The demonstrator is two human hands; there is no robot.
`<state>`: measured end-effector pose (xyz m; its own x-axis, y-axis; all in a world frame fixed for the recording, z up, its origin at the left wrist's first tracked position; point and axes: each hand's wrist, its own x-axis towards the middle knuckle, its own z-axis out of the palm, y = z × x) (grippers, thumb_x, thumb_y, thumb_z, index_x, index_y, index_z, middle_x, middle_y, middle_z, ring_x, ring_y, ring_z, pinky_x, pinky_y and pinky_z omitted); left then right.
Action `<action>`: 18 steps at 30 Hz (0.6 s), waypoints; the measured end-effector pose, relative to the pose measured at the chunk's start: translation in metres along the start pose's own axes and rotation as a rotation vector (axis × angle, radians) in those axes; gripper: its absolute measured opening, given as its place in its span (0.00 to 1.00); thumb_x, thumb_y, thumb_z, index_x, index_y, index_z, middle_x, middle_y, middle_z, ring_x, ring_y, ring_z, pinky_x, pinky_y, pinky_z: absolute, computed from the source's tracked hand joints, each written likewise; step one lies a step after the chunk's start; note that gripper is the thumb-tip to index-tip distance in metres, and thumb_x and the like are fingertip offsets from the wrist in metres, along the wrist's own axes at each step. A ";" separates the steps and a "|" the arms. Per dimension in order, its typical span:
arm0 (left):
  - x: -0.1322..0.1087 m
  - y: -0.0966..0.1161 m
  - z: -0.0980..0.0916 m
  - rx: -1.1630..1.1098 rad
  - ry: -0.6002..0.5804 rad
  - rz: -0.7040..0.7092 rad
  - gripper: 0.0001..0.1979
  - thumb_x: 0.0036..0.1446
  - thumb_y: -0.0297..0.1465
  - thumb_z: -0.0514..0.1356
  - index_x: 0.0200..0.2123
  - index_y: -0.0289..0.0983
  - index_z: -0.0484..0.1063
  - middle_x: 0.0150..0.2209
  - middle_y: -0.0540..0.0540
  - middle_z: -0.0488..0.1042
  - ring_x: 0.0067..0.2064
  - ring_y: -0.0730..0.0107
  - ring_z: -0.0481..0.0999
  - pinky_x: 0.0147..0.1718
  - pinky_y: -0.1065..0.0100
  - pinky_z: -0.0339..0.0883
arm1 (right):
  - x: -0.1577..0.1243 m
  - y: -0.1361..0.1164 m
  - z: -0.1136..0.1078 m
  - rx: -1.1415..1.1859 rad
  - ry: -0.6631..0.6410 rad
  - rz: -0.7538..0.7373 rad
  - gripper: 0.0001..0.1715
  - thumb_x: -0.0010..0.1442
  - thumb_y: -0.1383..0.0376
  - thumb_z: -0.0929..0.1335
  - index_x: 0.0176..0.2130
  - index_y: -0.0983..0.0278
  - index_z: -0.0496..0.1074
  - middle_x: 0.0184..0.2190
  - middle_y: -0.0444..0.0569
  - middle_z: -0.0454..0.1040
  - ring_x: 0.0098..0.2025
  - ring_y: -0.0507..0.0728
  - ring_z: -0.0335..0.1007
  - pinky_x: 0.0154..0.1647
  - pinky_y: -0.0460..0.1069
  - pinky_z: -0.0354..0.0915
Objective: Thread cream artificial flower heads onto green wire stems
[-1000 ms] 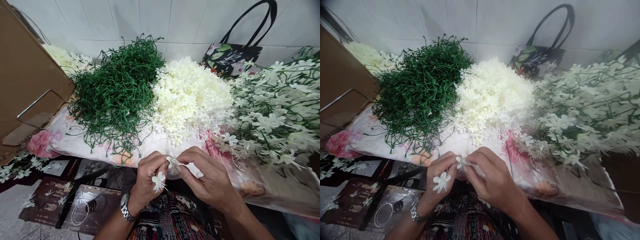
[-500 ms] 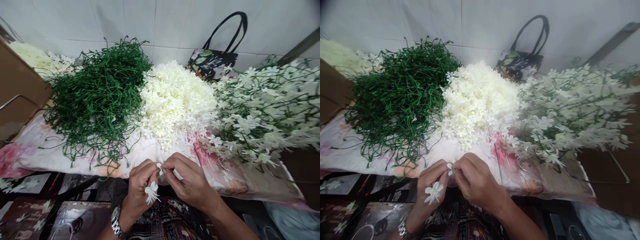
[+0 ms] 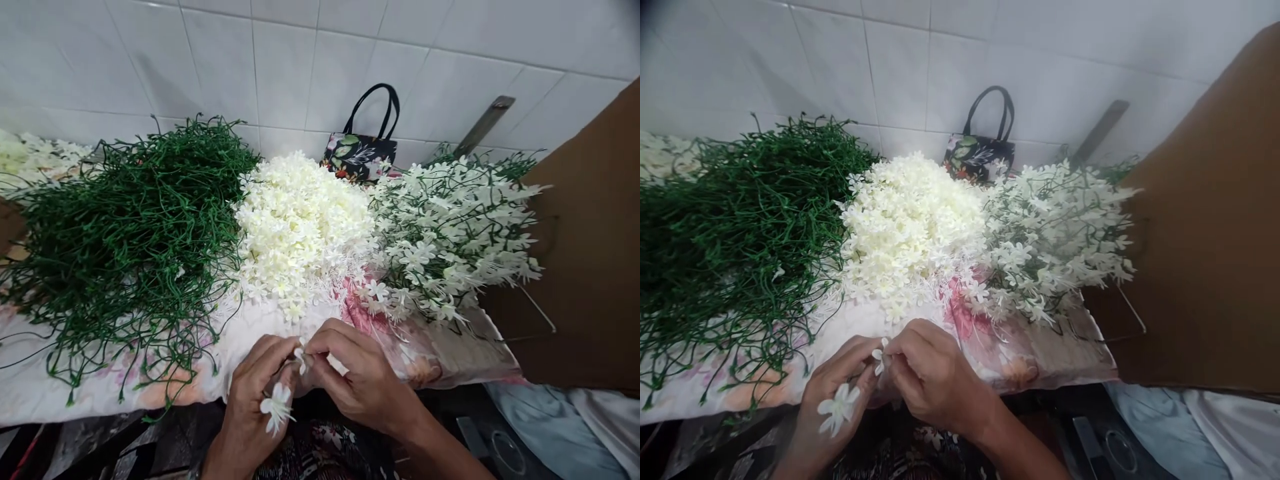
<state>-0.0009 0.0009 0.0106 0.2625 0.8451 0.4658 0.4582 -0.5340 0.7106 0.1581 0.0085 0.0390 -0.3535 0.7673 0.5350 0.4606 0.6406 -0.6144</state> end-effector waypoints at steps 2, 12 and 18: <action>-0.001 0.001 -0.003 0.077 0.000 -0.025 0.19 0.55 0.27 0.55 0.52 0.39 0.65 0.44 0.41 0.73 0.42 0.63 0.75 0.38 0.66 0.70 | 0.003 -0.003 -0.018 -0.034 0.062 -0.006 0.08 0.57 0.75 0.61 0.31 0.64 0.66 0.23 0.45 0.67 0.26 0.50 0.63 0.25 0.45 0.61; -0.005 -0.017 -0.004 0.144 0.054 -0.004 0.16 0.56 0.28 0.55 0.48 0.39 0.70 0.42 0.42 0.77 0.40 0.61 0.78 0.40 0.64 0.74 | 0.007 0.033 -0.184 -1.236 0.736 0.241 0.08 0.57 0.69 0.65 0.31 0.60 0.74 0.27 0.53 0.72 0.35 0.61 0.70 0.31 0.53 0.60; -0.010 -0.020 -0.001 0.091 0.118 -0.061 0.12 0.56 0.29 0.56 0.42 0.39 0.74 0.39 0.44 0.78 0.41 0.62 0.78 0.40 0.67 0.74 | -0.013 0.039 -0.184 -1.092 0.586 0.353 0.16 0.60 0.70 0.60 0.44 0.58 0.72 0.39 0.55 0.70 0.46 0.67 0.67 0.45 0.59 0.61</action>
<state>-0.0135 0.0032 -0.0080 0.1331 0.8640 0.4856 0.5467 -0.4727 0.6911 0.3306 0.0181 0.1152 0.2035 0.5838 0.7860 0.9778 -0.1621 -0.1327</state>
